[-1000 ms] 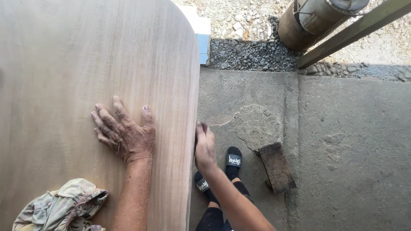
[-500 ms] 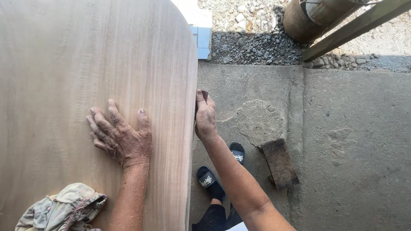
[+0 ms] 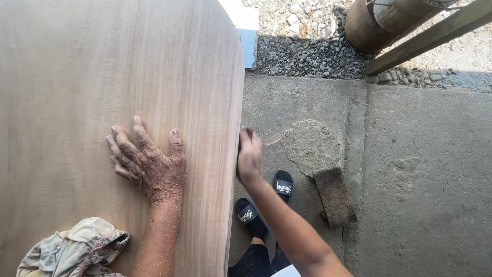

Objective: The person sands the edge of a large wooden board by hand with a piece of sandpaper, holding the board steady with one hand while rubbing the sandpaper along the edge with the other.

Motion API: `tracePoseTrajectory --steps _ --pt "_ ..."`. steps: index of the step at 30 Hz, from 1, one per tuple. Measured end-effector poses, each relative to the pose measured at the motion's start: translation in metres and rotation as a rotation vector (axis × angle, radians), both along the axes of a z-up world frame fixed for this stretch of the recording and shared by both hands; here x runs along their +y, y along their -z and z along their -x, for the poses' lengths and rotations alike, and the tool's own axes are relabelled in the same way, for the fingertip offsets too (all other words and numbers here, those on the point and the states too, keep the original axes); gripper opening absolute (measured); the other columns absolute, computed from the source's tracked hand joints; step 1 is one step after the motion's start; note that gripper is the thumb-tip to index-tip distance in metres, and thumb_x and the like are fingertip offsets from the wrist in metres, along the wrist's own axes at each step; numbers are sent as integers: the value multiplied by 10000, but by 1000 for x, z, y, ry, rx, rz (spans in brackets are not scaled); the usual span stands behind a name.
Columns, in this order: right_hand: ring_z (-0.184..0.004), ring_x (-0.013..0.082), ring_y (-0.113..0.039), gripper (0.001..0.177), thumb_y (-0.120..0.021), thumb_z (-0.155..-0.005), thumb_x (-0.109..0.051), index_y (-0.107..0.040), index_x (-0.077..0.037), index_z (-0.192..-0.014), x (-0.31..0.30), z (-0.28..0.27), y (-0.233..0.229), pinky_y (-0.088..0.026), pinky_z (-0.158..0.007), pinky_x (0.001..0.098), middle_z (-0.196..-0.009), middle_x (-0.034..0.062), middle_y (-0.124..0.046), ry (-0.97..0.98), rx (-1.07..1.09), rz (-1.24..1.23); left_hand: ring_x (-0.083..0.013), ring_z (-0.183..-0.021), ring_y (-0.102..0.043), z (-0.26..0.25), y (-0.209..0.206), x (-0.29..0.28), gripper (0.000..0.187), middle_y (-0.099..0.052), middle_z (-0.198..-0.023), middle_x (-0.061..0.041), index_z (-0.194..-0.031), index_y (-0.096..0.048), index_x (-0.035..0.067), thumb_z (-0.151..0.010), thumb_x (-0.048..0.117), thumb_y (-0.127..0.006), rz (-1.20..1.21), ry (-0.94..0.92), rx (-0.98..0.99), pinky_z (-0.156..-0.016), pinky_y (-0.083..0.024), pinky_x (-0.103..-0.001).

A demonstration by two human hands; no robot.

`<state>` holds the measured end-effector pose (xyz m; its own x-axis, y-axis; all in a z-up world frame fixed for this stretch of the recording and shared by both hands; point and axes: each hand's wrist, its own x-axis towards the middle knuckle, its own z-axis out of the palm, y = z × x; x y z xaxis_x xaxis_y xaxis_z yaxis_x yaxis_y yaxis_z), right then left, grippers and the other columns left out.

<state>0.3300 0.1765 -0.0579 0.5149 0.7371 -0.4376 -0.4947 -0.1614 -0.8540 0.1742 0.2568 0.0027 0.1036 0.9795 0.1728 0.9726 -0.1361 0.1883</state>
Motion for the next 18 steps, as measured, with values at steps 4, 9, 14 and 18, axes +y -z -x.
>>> tracePoseTrajectory --steps 4,9,14,18 --pt "-863 254 -656 475 -356 -1085 -375 -524 65 -1148 27 -18 1 -595 -792 403 -938 192 -599 44 29 -71 -457 -1560 -153 -1 0 -1 782 -221 -1660 -270 -1627 -363 118 -1024 567 -577 8 1 0 -1184 -188 -706" --pt "-971 205 -634 504 -367 -1061 -437 -578 16 -1131 -70 52 -2 -540 -912 384 -1009 150 -635 4 62 97 -461 -1552 -152 1 2 1 777 -211 -1657 -284 -1630 -361 107 -1034 563 -565 5 5 17 -1181 -177 -712" --pt "-932 187 -587 517 -365 -1080 -449 -599 11 -1058 -89 63 8 -511 -914 375 -950 138 -617 -81 101 168 -467 -1547 -145 -1 1 1 795 -203 -1653 -291 -1624 -354 102 -1019 574 -562 36 1 12 -1171 -174 -714" --pt "-896 204 -613 443 -345 -1085 -359 -582 14 -1056 -3 3 2 -521 -859 374 -926 118 -629 17 -17 -33 -458 -1561 -151 1 2 2 784 -212 -1664 -287 -1631 -360 110 -1033 575 -565 7 6 5 -1188 -177 -707"
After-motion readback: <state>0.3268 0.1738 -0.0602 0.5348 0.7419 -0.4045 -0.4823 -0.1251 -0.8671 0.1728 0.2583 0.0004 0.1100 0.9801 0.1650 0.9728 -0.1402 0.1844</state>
